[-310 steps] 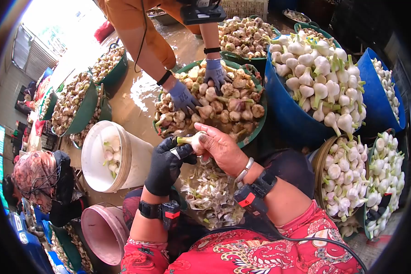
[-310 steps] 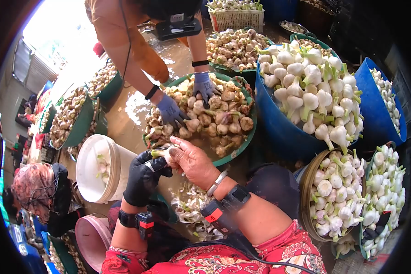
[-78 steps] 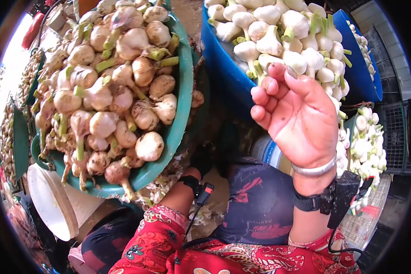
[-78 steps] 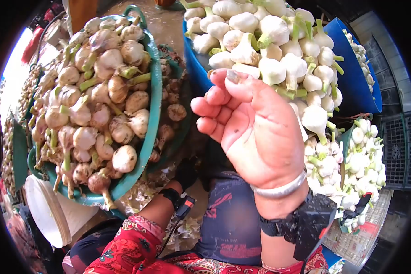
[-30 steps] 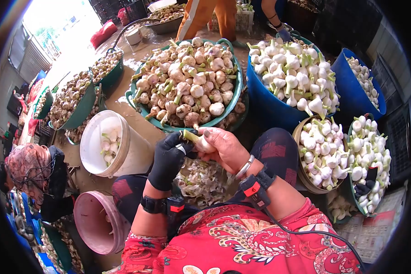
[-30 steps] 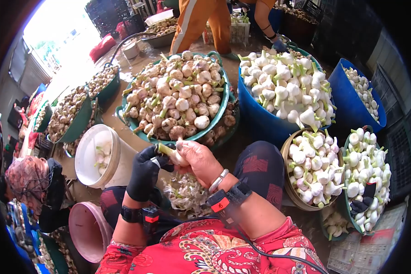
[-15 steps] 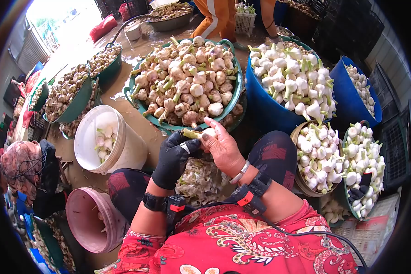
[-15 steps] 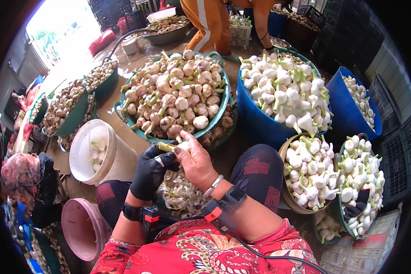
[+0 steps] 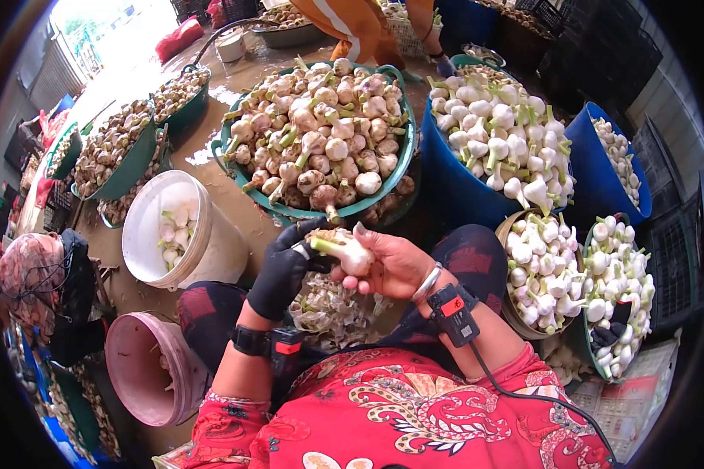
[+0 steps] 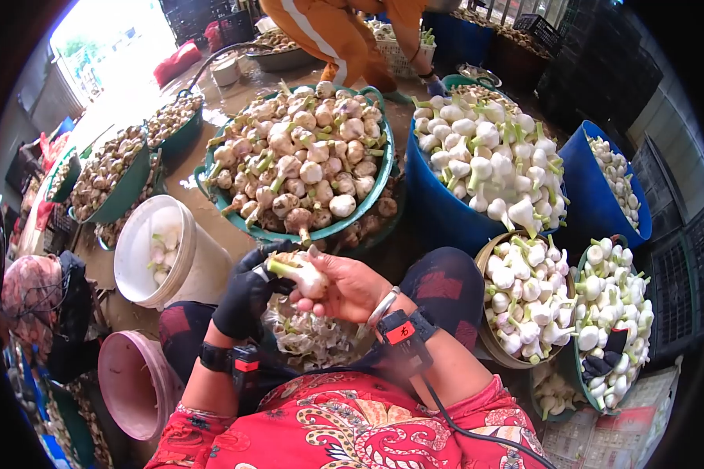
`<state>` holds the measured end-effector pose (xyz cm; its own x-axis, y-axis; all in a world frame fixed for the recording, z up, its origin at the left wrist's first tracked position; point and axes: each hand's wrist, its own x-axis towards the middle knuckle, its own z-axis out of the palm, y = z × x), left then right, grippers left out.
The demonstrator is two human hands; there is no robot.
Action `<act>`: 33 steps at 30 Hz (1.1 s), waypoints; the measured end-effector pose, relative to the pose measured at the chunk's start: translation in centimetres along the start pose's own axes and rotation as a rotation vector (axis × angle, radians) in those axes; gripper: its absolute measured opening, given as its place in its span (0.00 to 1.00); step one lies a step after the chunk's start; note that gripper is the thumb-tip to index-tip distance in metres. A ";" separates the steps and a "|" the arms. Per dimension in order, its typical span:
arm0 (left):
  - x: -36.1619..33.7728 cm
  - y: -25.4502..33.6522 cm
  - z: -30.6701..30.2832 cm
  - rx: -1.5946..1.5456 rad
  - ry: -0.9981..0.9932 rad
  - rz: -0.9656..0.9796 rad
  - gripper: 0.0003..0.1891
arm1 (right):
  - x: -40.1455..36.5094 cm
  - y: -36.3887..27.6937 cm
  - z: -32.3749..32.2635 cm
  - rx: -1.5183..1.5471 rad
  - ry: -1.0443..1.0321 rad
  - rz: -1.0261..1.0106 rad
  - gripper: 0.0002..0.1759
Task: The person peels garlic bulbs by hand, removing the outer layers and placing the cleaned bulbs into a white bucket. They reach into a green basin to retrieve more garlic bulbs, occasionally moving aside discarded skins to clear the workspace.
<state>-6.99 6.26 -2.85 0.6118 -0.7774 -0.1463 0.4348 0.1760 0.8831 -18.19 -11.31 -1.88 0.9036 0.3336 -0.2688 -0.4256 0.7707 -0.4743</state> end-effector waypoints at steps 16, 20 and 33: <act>-0.2 -1.4 -1.1 0.250 0.104 0.155 0.14 | 1.1 -1.1 -0.8 -0.008 0.213 -0.192 0.24; -0.3 -0.1 2.2 0.101 0.117 0.142 0.15 | 1.3 0.0 0.4 -0.080 0.310 -0.177 0.20; 1.0 0.9 1.5 -0.234 0.089 0.157 0.14 | 2.5 0.2 2.6 -1.166 0.658 -1.062 0.08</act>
<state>-6.98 4.71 -1.49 0.7349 -0.6752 -0.0635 0.4644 0.4327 0.7727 -15.91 -8.95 -0.41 0.7482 -0.5191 0.4133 0.2270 -0.3850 -0.8946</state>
